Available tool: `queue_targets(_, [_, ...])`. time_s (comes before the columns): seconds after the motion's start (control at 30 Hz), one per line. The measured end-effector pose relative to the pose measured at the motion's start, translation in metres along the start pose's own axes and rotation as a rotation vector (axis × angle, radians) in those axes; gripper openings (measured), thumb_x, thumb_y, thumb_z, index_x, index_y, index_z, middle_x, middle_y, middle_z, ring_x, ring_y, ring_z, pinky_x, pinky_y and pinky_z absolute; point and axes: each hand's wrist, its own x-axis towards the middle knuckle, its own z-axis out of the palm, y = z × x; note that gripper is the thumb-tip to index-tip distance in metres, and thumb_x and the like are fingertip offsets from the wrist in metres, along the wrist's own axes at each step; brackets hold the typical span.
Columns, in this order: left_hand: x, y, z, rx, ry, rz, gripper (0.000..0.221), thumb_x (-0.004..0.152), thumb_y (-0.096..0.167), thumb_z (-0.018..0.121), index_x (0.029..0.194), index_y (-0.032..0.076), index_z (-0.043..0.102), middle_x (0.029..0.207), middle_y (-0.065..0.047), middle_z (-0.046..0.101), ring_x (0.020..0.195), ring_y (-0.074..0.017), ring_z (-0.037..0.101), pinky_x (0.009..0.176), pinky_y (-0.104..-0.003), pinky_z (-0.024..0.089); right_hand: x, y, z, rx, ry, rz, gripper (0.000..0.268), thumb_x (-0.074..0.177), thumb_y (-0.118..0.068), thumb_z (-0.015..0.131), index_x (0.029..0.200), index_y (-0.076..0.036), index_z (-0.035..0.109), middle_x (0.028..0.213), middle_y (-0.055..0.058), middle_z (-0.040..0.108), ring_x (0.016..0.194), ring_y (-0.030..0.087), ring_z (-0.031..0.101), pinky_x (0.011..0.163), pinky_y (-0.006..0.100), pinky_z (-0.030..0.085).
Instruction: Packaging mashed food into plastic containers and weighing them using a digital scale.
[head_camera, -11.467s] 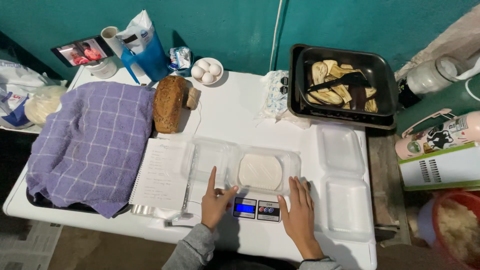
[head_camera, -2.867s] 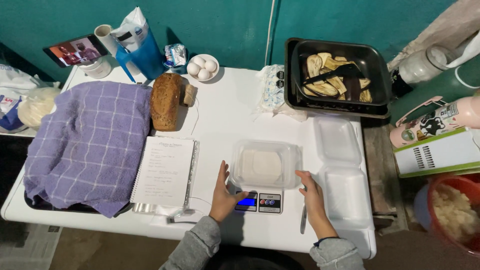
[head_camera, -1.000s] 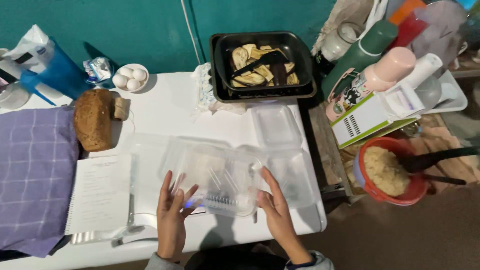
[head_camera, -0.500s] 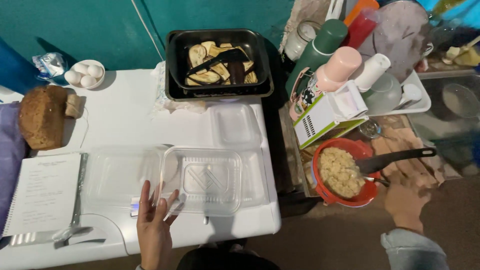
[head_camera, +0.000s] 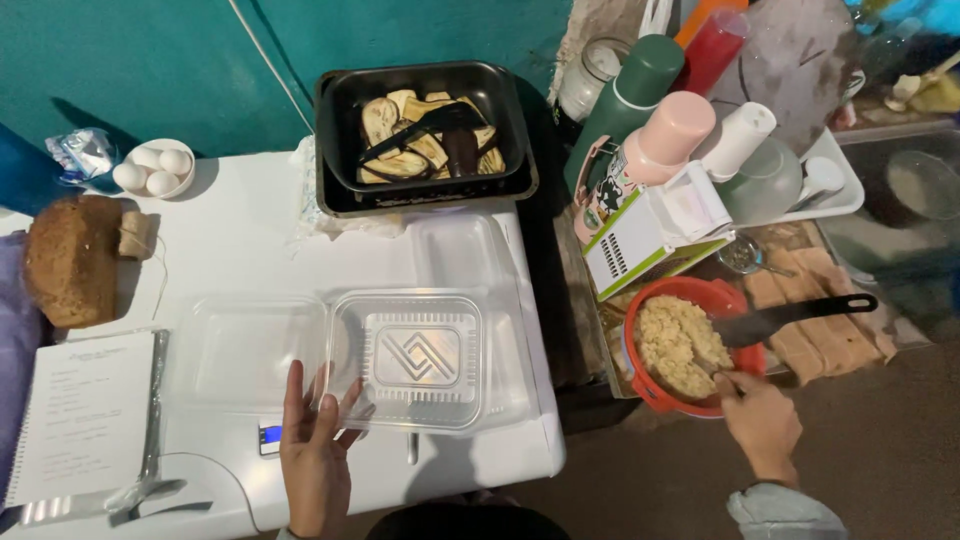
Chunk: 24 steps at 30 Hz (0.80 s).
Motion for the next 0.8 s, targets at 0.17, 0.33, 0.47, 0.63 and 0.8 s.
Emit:
queue_targets(0.17, [0.012,-0.009,0.001,0.057,0.009,0.015,0.068,0.099,0.013,0.051,0.163,0.023,0.03,0.16,-0.009,0.048,0.126,-0.0271,0.064,0.076,-0.036,0.048,-0.003,-0.024,0.003,-0.05,0.076,-0.024,0.038,0.093,-0.055,0.064,0.121,-0.032,0.078,0.107,0.014,0.077,0.1,0.04,0.072,0.086,0.051,0.057])
queue_targets(0.33, [0.004,-0.011,0.02,0.092,0.035,0.041,0.064,0.098,0.017,0.056,0.159,0.019,0.038,0.144,-0.014,0.06,0.126,-0.0236,0.063,0.085,-0.037,0.058,0.006,-0.012,0.022,0.256,0.062,-0.026,0.044,0.093,-0.055,0.068,0.12,-0.022,0.08,0.104,0.02,0.076,0.101,0.041,0.072,0.085,0.049,0.057])
queue_targets(0.47, [-0.003,-0.033,0.037,0.045,0.025,0.074,0.065,0.096,0.015,0.058,0.158,0.019,0.039,0.143,-0.014,0.06,0.127,-0.0236,0.061,0.091,-0.041,0.058,0.02,0.022,0.04,0.406,0.03,-0.003,0.048,0.09,-0.055,0.07,0.117,-0.017,0.079,0.097,0.021,0.077,0.096,0.036,0.077,0.086,0.044,0.057])
queue_targets(0.63, [-0.016,-0.07,0.08,-0.013,-0.002,0.03,0.065,0.095,0.014,0.06,0.157,0.019,0.04,0.146,-0.012,0.057,0.131,-0.0201,0.056,0.093,-0.043,0.057,0.022,0.032,0.017,0.48,-0.113,0.106,0.043,0.091,-0.046,0.072,0.121,-0.017,0.079,0.086,0.018,0.079,0.085,0.028,0.075,0.08,0.038,0.054])
queue_targets(0.8, [-0.032,-0.102,0.121,-0.019,-0.042,-0.037,0.066,0.095,0.014,0.06,0.157,0.021,0.041,0.147,-0.012,0.057,0.126,-0.0216,0.058,0.093,-0.042,0.057,0.013,0.044,-0.008,0.622,0.013,-0.187,0.035,0.09,-0.03,0.074,0.12,-0.013,0.078,0.082,0.01,0.075,0.075,0.017,0.067,0.073,0.031,0.052])
